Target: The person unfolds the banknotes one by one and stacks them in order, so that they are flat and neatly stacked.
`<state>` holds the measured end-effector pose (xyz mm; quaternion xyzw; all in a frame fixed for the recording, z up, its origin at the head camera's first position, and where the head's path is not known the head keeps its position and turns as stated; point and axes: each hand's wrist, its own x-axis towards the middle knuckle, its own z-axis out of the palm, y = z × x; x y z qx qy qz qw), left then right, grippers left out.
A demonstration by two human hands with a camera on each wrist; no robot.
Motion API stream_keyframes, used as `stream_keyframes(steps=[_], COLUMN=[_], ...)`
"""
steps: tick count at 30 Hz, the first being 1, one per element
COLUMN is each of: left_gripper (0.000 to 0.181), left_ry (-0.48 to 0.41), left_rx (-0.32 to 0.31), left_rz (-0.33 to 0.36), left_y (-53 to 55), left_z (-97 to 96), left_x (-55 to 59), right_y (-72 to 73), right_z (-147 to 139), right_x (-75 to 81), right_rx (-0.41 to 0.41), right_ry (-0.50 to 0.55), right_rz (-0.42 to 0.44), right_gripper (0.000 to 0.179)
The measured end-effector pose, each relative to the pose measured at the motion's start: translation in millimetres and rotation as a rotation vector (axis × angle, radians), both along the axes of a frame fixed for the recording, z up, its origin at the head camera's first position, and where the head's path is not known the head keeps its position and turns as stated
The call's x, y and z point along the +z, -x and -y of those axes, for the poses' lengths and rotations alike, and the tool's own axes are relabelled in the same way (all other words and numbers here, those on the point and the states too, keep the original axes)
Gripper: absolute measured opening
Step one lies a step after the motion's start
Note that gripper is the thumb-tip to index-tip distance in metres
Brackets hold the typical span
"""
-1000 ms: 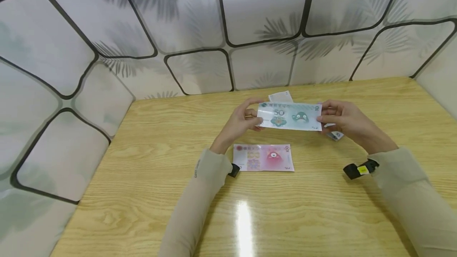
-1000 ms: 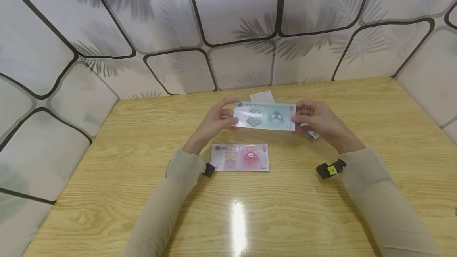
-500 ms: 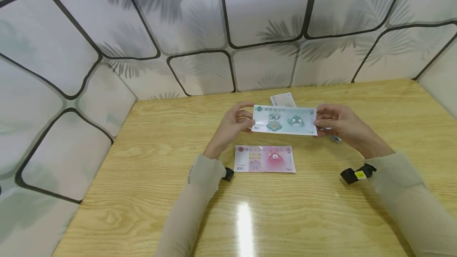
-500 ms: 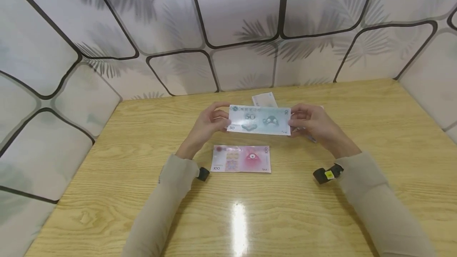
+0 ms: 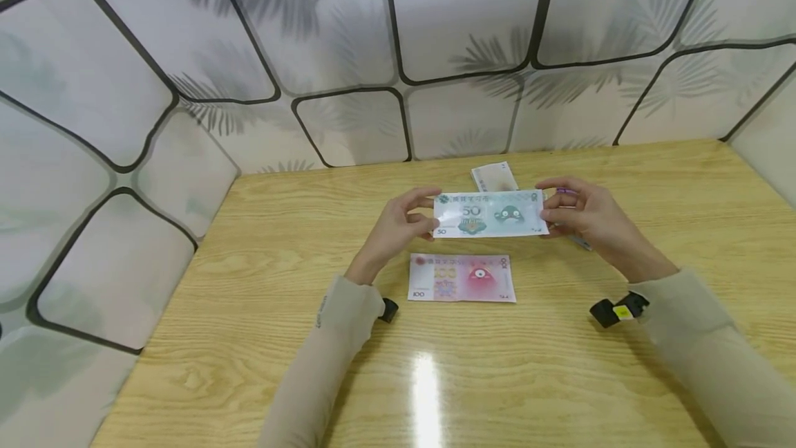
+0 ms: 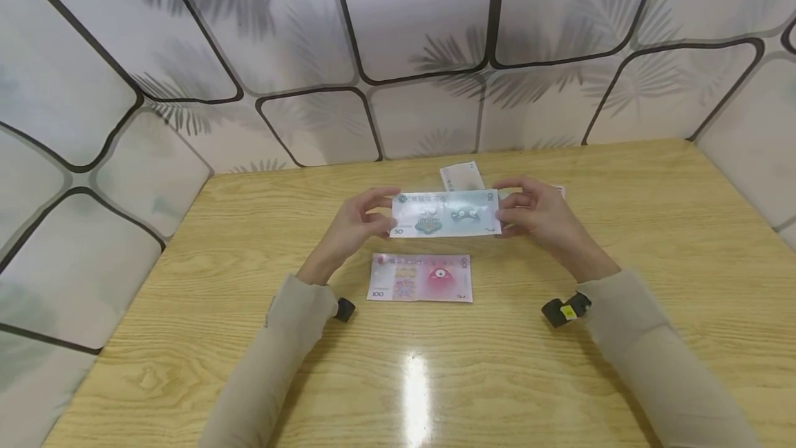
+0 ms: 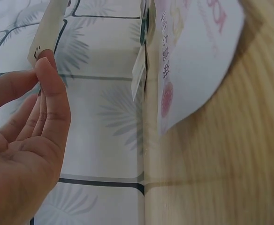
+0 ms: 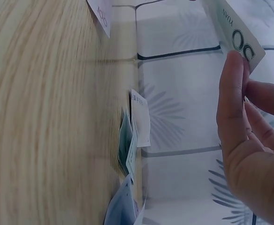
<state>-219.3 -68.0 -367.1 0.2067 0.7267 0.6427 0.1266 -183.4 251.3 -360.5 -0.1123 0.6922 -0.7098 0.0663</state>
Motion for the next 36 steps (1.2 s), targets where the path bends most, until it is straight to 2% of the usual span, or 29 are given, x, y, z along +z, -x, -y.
stream_keyframes(steps=[8, 21, 28, 36], left_gripper=[0.055, 0.056, 0.057, 0.057], left_ry=[-0.005, 0.032, 0.042, 0.052], left_rx=[0.02, 0.014, 0.004, -0.013], left_rz=[0.036, 0.024, 0.052, 0.047], left_y=[-4.9, -13.4, -19.9, -23.9], left_z=[3.7, 12.7, 19.2, 24.1], left_x=[1.8, -1.4, -1.7, -1.6], right_y=[-4.0, -11.0, -16.5, -21.0], right_z=[5.4, 11.5, 14.9, 19.1], right_x=[2.3, -5.6, -6.6, -4.7], right_rx=[-0.018, 0.009, -0.001, -0.001], right_ry=[-0.054, -0.011, -0.079, -0.161], right_rz=[-0.029, -0.056, -0.041, -0.024], right_gripper=[0.036, 0.037, 0.036, 0.036])
